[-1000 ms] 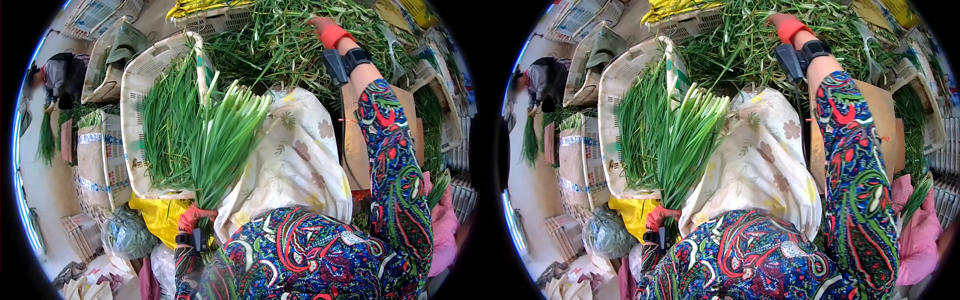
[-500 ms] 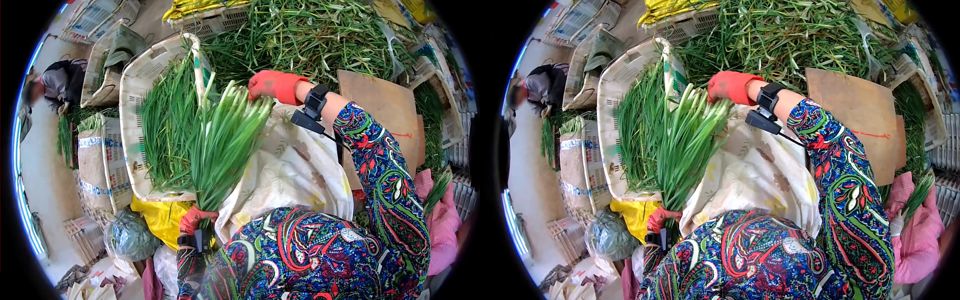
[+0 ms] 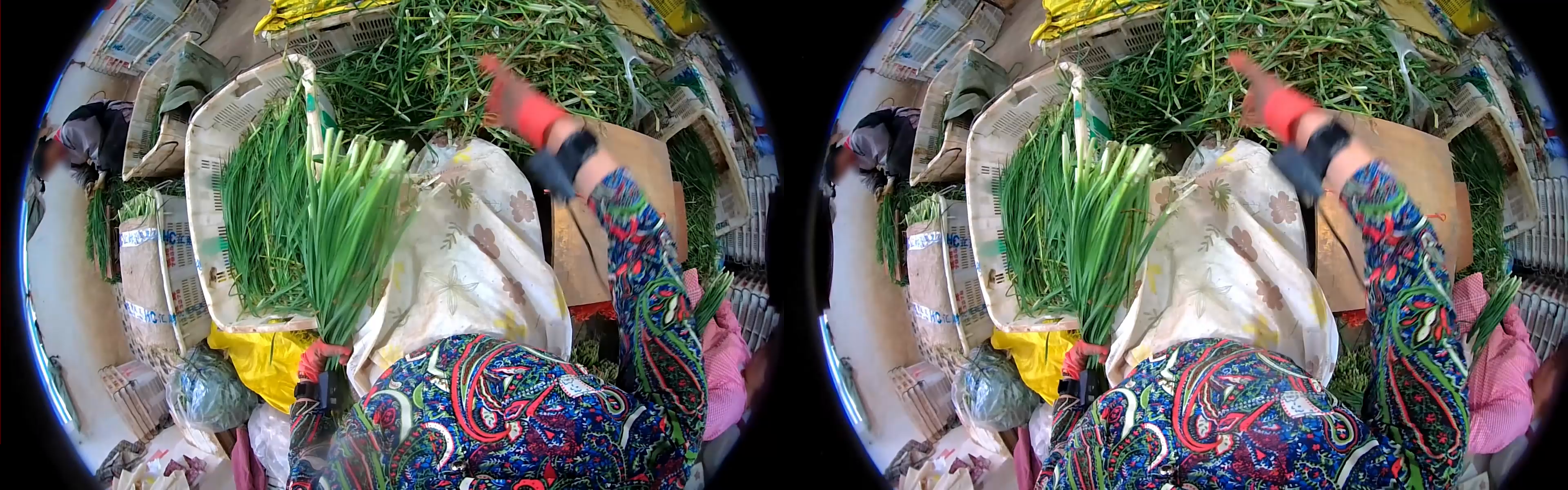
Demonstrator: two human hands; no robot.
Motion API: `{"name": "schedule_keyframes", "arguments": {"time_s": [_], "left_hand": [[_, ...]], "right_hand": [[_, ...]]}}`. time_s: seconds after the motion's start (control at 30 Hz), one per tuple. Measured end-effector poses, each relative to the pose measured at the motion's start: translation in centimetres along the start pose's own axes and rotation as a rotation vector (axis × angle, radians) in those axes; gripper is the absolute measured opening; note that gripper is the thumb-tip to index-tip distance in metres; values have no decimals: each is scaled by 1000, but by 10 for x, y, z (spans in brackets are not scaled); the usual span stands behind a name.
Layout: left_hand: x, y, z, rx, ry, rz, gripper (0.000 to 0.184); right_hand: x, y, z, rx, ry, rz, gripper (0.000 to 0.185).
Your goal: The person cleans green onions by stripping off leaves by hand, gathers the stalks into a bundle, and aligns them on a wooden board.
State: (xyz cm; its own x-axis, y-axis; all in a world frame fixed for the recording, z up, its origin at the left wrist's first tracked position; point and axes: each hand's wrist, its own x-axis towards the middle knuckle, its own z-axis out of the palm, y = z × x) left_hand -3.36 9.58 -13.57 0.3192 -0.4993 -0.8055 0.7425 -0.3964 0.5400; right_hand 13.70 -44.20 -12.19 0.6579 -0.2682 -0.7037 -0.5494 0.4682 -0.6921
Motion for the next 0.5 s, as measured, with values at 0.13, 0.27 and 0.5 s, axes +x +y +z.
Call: {"name": "schedule_keyframes", "arguments": {"time_s": [0.13,0.27,0.5], "left_hand": [[5,-10,-7,-42,-61,-16,14],[-5,11,9,-65,-38,-22,14],[7,-19,-3,-211,-57,-61,14]], "right_hand": [[-74,110,50,-24,-368,307,81],[-96,129,112,129,-256,193,45],[-33,115,118,-356,-195,-324,36]]}}
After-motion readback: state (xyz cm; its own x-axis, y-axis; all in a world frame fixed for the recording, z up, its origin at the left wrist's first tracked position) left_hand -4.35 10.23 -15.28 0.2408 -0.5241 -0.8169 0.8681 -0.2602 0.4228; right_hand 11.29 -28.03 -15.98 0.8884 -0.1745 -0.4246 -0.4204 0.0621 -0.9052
